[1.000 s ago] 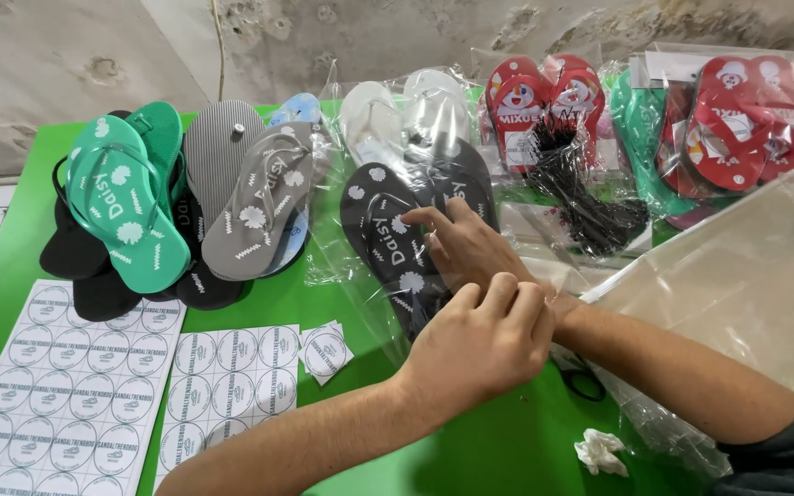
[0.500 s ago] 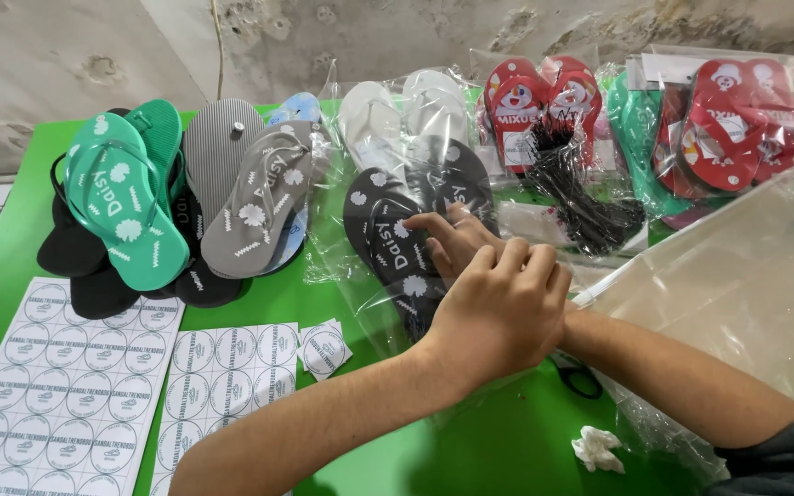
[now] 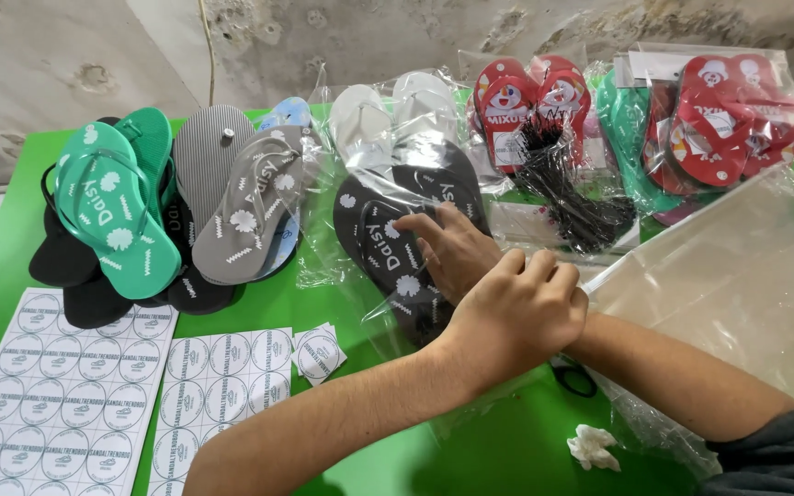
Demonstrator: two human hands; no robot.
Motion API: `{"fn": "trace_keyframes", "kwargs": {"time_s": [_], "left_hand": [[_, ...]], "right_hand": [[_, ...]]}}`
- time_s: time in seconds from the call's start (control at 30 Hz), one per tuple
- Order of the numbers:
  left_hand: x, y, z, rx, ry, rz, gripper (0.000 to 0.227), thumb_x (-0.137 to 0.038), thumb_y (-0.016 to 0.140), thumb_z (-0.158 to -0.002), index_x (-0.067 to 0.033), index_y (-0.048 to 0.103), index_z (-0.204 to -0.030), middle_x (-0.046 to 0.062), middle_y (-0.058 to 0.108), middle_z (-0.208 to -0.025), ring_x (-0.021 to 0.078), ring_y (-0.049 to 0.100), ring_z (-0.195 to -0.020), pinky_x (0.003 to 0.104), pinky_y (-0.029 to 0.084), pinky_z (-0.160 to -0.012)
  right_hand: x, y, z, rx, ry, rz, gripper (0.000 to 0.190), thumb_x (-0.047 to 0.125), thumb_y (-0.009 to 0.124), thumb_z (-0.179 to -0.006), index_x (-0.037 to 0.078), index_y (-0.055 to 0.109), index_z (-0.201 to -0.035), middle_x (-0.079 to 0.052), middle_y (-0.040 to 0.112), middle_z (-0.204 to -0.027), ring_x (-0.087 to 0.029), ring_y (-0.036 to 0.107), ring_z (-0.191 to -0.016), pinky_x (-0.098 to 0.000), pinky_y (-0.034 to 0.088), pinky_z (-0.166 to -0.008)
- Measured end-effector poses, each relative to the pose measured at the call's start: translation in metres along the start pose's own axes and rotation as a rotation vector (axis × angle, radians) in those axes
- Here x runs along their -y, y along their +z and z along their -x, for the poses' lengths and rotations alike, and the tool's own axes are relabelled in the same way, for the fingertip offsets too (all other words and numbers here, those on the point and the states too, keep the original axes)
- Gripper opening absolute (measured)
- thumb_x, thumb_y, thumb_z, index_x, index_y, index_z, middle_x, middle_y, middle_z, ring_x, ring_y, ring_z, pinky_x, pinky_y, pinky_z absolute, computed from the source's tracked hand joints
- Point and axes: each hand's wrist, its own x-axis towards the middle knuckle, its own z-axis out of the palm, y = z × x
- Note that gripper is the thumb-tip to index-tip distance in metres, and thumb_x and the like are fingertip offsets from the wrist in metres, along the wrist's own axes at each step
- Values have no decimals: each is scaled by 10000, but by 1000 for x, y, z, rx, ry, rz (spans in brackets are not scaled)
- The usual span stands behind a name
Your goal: The person places a pair of black flip-flops into a clear plastic bag, seals it, and applies a circular sticker to the packaging. They then pick up a grey flip-flop, inspect it, and place it back on the table.
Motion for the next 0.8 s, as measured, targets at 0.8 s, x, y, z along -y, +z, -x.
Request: {"fn": "trace_keyframes", "kwargs": {"time_s": [0.8], "left_hand": [[-1, -14, 11, -1, -21, -39, 152, 66, 598, -790, -54, 632, -704, 114, 514, -716, 329, 539, -706, 420, 465, -697]], "right_hand": [[8, -1, 17, -20, 1, 199, 494, 448, 393, -1006, 478, 363, -1498, -184, 473, -1324, -381, 625, -1106, -466, 618, -679]]}}
